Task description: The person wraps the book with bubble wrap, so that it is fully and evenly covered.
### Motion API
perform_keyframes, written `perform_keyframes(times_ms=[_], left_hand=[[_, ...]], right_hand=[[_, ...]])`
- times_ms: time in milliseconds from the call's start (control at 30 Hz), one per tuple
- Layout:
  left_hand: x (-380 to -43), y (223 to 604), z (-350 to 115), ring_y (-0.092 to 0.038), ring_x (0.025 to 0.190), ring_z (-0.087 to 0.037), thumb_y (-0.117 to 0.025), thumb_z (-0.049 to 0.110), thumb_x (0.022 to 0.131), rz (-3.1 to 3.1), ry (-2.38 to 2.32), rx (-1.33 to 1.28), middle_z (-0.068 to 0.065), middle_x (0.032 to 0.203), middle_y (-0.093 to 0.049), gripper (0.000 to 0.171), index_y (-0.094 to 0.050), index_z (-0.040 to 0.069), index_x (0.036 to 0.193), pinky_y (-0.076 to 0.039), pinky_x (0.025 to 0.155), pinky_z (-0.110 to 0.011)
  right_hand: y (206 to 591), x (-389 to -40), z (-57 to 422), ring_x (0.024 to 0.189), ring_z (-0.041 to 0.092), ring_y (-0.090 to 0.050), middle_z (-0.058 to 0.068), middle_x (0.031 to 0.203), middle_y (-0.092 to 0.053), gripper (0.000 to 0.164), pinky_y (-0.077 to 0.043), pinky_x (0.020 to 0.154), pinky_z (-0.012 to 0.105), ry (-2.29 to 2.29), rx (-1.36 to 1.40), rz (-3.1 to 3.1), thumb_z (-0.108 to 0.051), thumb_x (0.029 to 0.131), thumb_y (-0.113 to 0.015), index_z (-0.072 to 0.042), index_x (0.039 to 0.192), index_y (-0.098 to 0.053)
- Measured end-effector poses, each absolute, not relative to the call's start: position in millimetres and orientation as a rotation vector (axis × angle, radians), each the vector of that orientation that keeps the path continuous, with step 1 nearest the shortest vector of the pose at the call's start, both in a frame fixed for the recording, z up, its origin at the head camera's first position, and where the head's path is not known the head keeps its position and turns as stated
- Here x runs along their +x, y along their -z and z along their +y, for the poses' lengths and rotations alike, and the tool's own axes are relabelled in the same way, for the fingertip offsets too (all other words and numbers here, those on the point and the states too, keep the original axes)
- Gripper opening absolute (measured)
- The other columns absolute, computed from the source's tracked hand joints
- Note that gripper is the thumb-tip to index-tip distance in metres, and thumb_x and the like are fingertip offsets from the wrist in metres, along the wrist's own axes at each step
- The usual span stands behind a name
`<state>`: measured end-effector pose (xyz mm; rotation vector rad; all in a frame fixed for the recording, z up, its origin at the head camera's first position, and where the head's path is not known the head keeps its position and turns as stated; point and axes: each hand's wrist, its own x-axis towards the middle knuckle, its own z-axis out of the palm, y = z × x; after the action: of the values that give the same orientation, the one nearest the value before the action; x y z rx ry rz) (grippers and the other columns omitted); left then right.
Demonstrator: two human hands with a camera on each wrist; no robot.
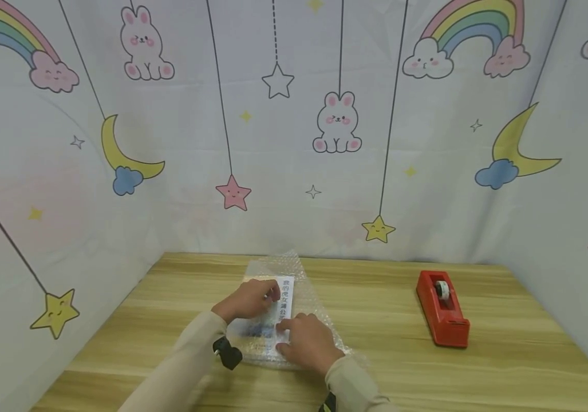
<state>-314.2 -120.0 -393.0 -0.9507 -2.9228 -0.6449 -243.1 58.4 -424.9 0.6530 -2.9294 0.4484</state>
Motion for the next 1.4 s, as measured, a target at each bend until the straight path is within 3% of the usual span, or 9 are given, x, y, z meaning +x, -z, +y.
perform_keyframes(times_ms=[133, 333, 500, 667, 800, 867, 1100, 1400], left_hand=[[-315, 392, -138, -0.068, 0.113, -0.033, -0.053, -0.004, 0.095, -2.982, 0.736, -1.085, -0.012, 0.110, -0.072, 0.019, -0.067, 0.003, 0.105, -0.055, 0.097, -0.045], [-314, 400, -157, -0.062, 0.126, -0.035, -0.058, -0.020, 0.081, -3.036, 0.763, -1.228, -0.017, 0.133, -0.066, 0.051, -0.064, -0.001, 0.129, -0.054, 0.103, -0.040], [-312, 405, -163, -0.060, 0.129, -0.035, -0.059, -0.018, 0.082, -2.999, 0.716, -1.254, -0.017, 0.141, -0.061, 0.053, -0.062, -0.002, 0.133, -0.053, 0.104, -0.040], [-309, 409, -165, -0.061, 0.128, -0.036, -0.063, -0.014, 0.082, -2.925, 0.610, -1.284, -0.017, 0.145, -0.058, 0.055, -0.060, 0.001, 0.135, -0.052, 0.105, -0.043], [-305, 411, -163, -0.062, 0.125, -0.036, -0.061, -0.015, 0.083, -2.901, 0.619, -1.279, -0.019, 0.146, -0.056, 0.055, -0.059, -0.001, 0.135, -0.054, 0.102, -0.041], [-303, 412, -161, -0.062, 0.126, -0.037, -0.061, -0.016, 0.082, -2.893, 0.627, -1.277, -0.020, 0.146, -0.056, 0.055, -0.059, -0.002, 0.135, -0.054, 0.103, -0.042], [-298, 417, -154, -0.059, 0.130, -0.036, -0.062, -0.015, 0.084, -2.920, 0.643, -1.239, -0.019, 0.146, -0.056, 0.054, -0.057, -0.002, 0.137, -0.052, 0.106, -0.043], [-298, 416, -152, -0.060, 0.129, -0.033, -0.062, -0.015, 0.083, -2.901, 0.536, -1.238, -0.017, 0.142, -0.060, 0.053, -0.060, -0.001, 0.134, -0.052, 0.106, -0.040]], right_hand=[[424, -245, 56, 0.090, 0.028, -0.066, 0.009, 0.105, -0.072, 0.038, -0.055, 0.062, 0.037, -0.440, 0.663, -2.946, -0.040, 0.083, -0.076, -0.025, 0.117, -0.074], [424, -248, 54, 0.091, 0.027, -0.065, 0.008, 0.104, -0.071, 0.038, -0.055, 0.063, 0.038, -0.448, 0.660, -2.978, -0.040, 0.083, -0.076, -0.026, 0.119, -0.074], [423, -252, 54, 0.092, 0.028, -0.065, 0.008, 0.104, -0.071, 0.039, -0.054, 0.064, 0.039, -0.455, 0.709, -2.972, -0.040, 0.084, -0.075, -0.024, 0.120, -0.073], [412, -262, 59, 0.106, 0.030, -0.067, 0.009, 0.116, -0.072, 0.040, -0.058, 0.085, 0.043, -0.423, 0.875, -3.052, -0.039, 0.088, -0.072, -0.020, 0.123, -0.071], [395, -274, 66, 0.126, 0.028, -0.061, 0.007, 0.136, -0.066, 0.045, -0.051, 0.105, 0.044, -0.401, 1.061, -3.194, -0.038, 0.093, -0.069, -0.021, 0.133, -0.065], [386, -282, 72, 0.130, 0.027, -0.059, 0.006, 0.140, -0.063, 0.044, -0.049, 0.108, 0.044, -0.424, 1.139, -3.241, -0.037, 0.095, -0.066, -0.022, 0.136, -0.063], [364, -319, 87, 0.110, 0.030, -0.069, 0.013, 0.119, -0.073, 0.030, -0.057, 0.093, 0.044, -0.782, 1.072, -3.185, -0.028, 0.099, -0.061, -0.011, 0.122, -0.070], [373, -359, 85, 0.113, 0.041, -0.065, 0.022, 0.124, -0.067, 0.028, -0.061, 0.083, 0.043, -1.299, 0.628, -3.038, -0.022, 0.100, -0.060, -0.001, 0.116, -0.067]])
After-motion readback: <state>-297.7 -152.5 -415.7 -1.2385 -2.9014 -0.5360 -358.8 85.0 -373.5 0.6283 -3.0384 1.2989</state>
